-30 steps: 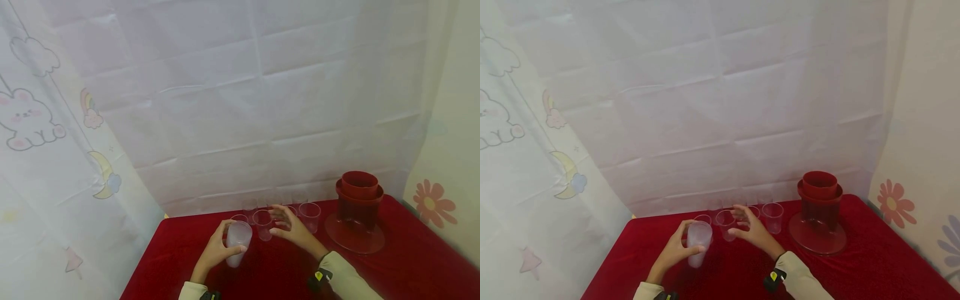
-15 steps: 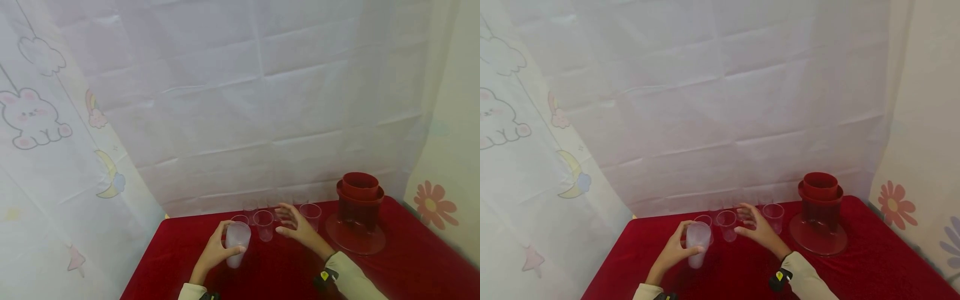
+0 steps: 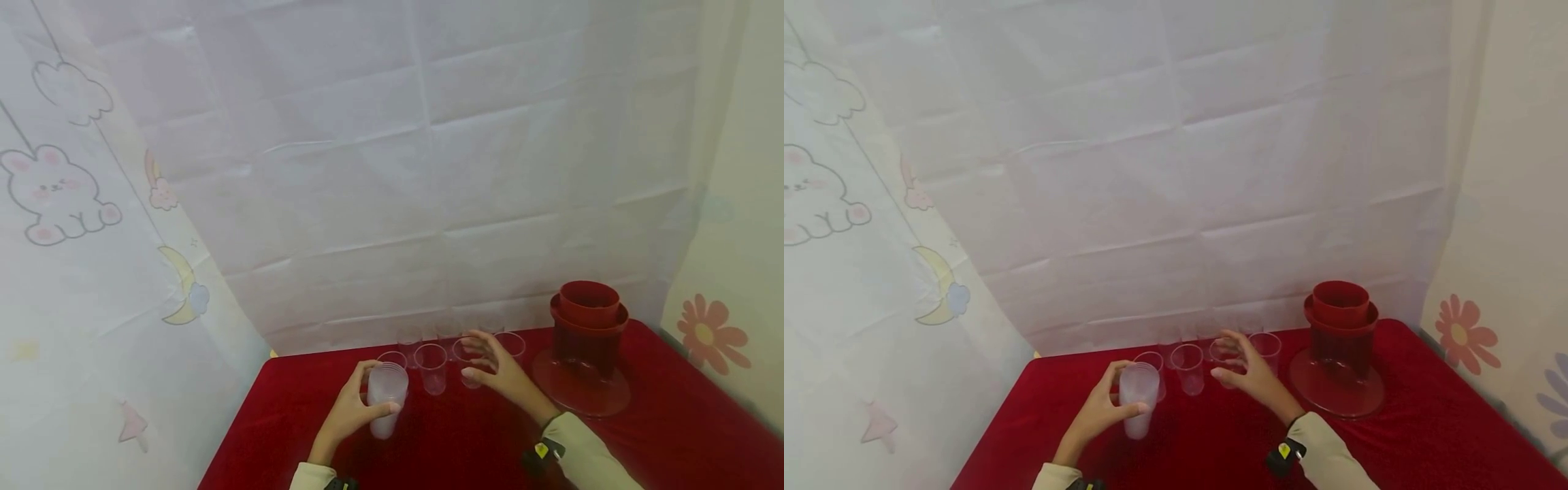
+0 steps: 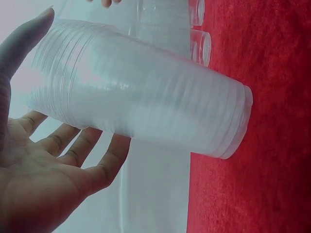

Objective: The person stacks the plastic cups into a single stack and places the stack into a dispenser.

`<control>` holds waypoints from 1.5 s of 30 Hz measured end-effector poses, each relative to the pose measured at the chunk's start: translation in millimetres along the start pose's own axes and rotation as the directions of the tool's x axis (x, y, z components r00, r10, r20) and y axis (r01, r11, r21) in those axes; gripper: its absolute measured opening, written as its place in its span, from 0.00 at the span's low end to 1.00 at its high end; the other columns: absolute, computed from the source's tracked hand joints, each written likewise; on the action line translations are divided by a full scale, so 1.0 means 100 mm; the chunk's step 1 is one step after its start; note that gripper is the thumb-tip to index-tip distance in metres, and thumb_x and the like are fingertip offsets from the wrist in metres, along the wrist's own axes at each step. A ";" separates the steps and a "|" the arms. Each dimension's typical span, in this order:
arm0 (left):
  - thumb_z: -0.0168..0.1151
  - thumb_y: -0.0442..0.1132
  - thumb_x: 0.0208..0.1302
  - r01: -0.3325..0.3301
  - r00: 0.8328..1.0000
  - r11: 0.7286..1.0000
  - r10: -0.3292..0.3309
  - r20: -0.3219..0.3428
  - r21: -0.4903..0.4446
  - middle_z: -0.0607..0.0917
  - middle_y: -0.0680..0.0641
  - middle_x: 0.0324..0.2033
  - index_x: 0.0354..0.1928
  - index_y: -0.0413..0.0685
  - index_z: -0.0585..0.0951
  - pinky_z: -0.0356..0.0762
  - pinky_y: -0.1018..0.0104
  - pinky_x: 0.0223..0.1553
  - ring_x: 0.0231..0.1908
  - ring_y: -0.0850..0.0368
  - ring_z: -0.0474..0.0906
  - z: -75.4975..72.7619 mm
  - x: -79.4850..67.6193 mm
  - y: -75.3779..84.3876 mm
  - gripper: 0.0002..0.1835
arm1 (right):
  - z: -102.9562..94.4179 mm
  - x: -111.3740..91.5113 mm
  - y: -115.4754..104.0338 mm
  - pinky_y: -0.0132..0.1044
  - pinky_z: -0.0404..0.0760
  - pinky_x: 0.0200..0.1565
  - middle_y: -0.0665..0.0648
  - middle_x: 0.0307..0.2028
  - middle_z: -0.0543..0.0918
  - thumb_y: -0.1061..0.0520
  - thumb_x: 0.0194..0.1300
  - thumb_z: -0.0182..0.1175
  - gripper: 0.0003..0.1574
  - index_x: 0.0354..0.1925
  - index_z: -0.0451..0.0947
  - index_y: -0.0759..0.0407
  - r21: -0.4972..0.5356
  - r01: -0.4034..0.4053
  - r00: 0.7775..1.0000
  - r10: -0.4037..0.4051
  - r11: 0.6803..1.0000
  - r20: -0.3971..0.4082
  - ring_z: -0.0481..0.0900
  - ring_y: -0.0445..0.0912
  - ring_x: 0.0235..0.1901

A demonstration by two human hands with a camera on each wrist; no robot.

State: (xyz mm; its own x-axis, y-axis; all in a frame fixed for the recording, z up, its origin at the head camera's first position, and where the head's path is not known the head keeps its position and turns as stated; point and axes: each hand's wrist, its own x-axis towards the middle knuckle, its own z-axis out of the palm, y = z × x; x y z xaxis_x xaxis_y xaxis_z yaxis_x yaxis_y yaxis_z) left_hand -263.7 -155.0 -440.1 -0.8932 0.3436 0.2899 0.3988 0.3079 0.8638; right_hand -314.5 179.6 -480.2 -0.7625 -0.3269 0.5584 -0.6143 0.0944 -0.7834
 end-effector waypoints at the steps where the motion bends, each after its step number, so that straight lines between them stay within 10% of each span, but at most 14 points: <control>1: 0.76 0.39 0.53 -0.002 1.000 1.000 0.002 0.000 0.001 0.79 0.44 0.53 0.65 0.47 0.68 0.80 0.57 0.47 0.51 0.48 0.77 0.00 0.00 0.00 0.38 | -0.01 0.00 0.01 0.48 0.77 0.58 0.68 0.64 0.72 0.64 0.64 0.66 0.44 0.72 0.57 0.62 -0.003 -0.001 1.000 0.001 1.000 -0.005 0.71 0.65 0.62; 14: 0.76 0.40 0.54 0.001 1.000 1.000 -0.001 0.006 0.004 0.79 0.44 0.52 0.64 0.45 0.68 0.80 0.54 0.46 0.50 0.48 0.77 0.00 0.02 -0.01 0.37 | -0.18 -0.07 0.09 0.44 0.77 0.58 0.68 0.64 0.72 0.67 0.64 0.65 0.44 0.72 0.56 0.63 -0.032 0.001 0.999 -0.002 0.999 -0.042 0.75 0.54 0.61; 23: 0.76 0.42 0.54 0.011 1.000 1.000 -0.011 -0.012 0.028 0.78 0.45 0.55 0.66 0.54 0.67 0.81 0.57 0.44 0.51 0.49 0.77 0.01 0.07 -0.34 0.39 | -0.25 -0.11 0.04 0.43 0.77 0.58 0.70 0.65 0.71 0.63 0.65 0.66 0.44 0.73 0.57 0.59 -0.057 -0.067 0.996 0.063 0.996 -0.066 0.75 0.44 0.61; 33: 0.77 0.44 0.53 -0.012 1.000 1.000 0.012 -0.003 0.021 0.78 0.48 0.54 0.65 0.58 0.68 0.80 0.62 0.45 0.51 0.52 0.77 0.00 0.09 -0.39 0.38 | -0.34 -0.13 0.04 0.44 0.77 0.58 0.71 0.65 0.71 0.62 0.65 0.65 0.44 0.73 0.56 0.57 -0.078 -0.088 0.994 0.082 0.993 -0.079 0.72 0.66 0.61; 45: 0.77 0.46 0.53 -0.003 1.000 0.999 0.003 -0.002 0.037 0.78 0.48 0.55 0.65 0.59 0.67 0.80 0.60 0.47 0.51 0.52 0.77 0.00 0.08 -0.39 0.39 | -0.46 -0.17 0.01 0.46 0.78 0.57 0.72 0.63 0.72 0.64 0.66 0.65 0.44 0.73 0.55 0.61 -0.142 -0.076 0.992 0.061 0.987 -0.109 0.76 0.57 0.59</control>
State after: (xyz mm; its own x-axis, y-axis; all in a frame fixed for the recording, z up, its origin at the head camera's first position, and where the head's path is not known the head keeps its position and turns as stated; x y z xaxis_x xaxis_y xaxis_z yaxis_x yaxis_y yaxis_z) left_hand -286.2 -163.8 -471.5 -0.8923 0.3428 0.2937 0.4091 0.3394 0.8470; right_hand -312.0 228.2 -478.1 -0.8162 -0.2160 0.5359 -0.5768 0.2521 -0.7770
